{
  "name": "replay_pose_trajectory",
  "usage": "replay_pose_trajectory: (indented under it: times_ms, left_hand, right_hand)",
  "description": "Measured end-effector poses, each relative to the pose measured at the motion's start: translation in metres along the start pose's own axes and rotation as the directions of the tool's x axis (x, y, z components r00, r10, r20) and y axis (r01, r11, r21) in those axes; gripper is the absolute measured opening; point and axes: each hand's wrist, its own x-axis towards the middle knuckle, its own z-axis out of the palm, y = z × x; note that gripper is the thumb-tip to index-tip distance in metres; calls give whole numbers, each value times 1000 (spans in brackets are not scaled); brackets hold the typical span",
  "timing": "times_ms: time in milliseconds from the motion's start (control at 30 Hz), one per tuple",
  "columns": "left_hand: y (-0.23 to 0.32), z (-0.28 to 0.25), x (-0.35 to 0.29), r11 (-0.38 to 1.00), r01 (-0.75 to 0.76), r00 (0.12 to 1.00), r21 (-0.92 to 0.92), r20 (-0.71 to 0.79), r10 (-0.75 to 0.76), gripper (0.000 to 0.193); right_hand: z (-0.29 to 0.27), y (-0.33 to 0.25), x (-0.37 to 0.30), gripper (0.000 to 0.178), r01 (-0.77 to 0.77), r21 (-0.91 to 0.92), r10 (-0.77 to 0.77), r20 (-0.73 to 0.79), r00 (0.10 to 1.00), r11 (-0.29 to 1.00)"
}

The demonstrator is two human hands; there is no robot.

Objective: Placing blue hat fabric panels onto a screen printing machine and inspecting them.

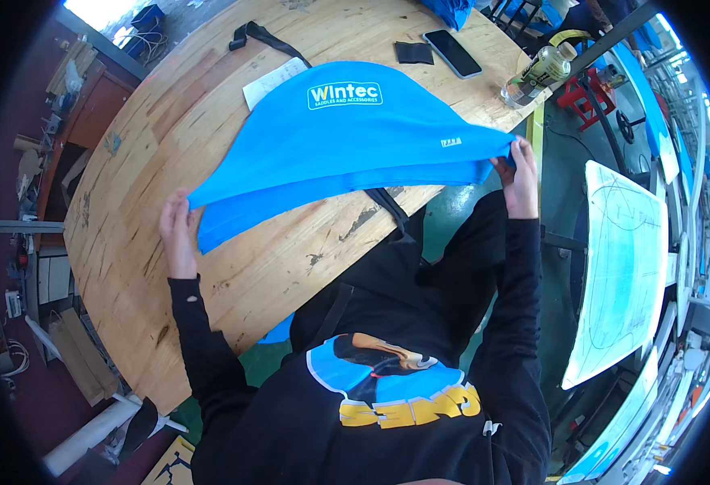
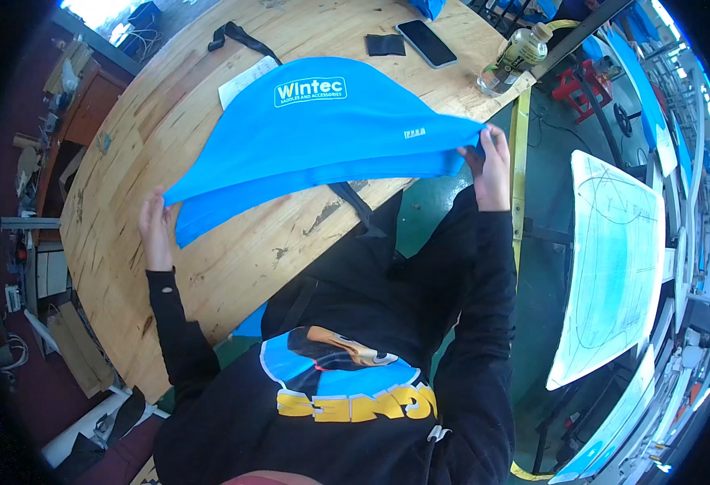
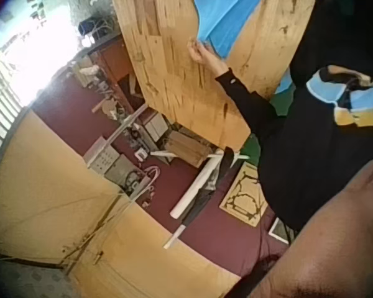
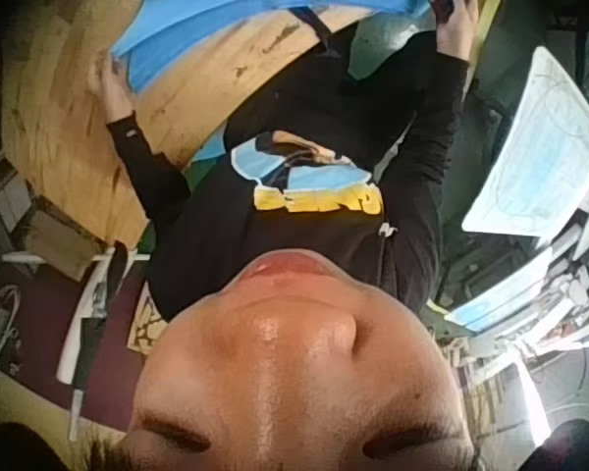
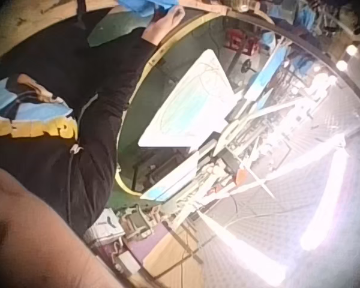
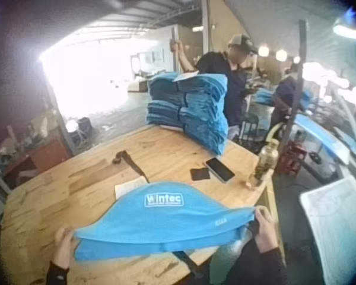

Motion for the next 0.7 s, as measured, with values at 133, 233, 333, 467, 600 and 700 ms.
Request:
replay_pose_trajectory:
  times_ms: [133, 233, 333, 467, 600, 700]
  left_hand:
    - [39, 2, 27, 956, -93, 978, -277, 157, 140, 24]
    - [86, -2, 16, 885, -148, 974, -441, 91, 209, 27]
    - [110, -20, 0, 824, -198, 972, -530, -1, 233, 29]
    - [119, -30, -6, 775, -208, 966, -597, 0, 259, 29]
    - [103, -25, 28, 764, -170, 957, -623, 82, 279, 30]
    - [107, -13, 51, 743, -178, 943, -645, 103, 315, 30]
  right_hand:
    - [37, -50, 23, 7, 174, 57, -179, 95, 979, 983]
    - [56, -89, 3, 14, 277, 176, -305, 158, 939, 945]
    - [42, -111, -20, 19, 308, 310, -379, 203, 903, 899]
    - [28, -125, -24, 21, 325, 442, -411, 114, 904, 836]
    - [32, -115, 4, 18, 258, 314, -332, 210, 920, 914]
    - [63, -111, 30, 15, 240, 301, -300, 170, 939, 923]
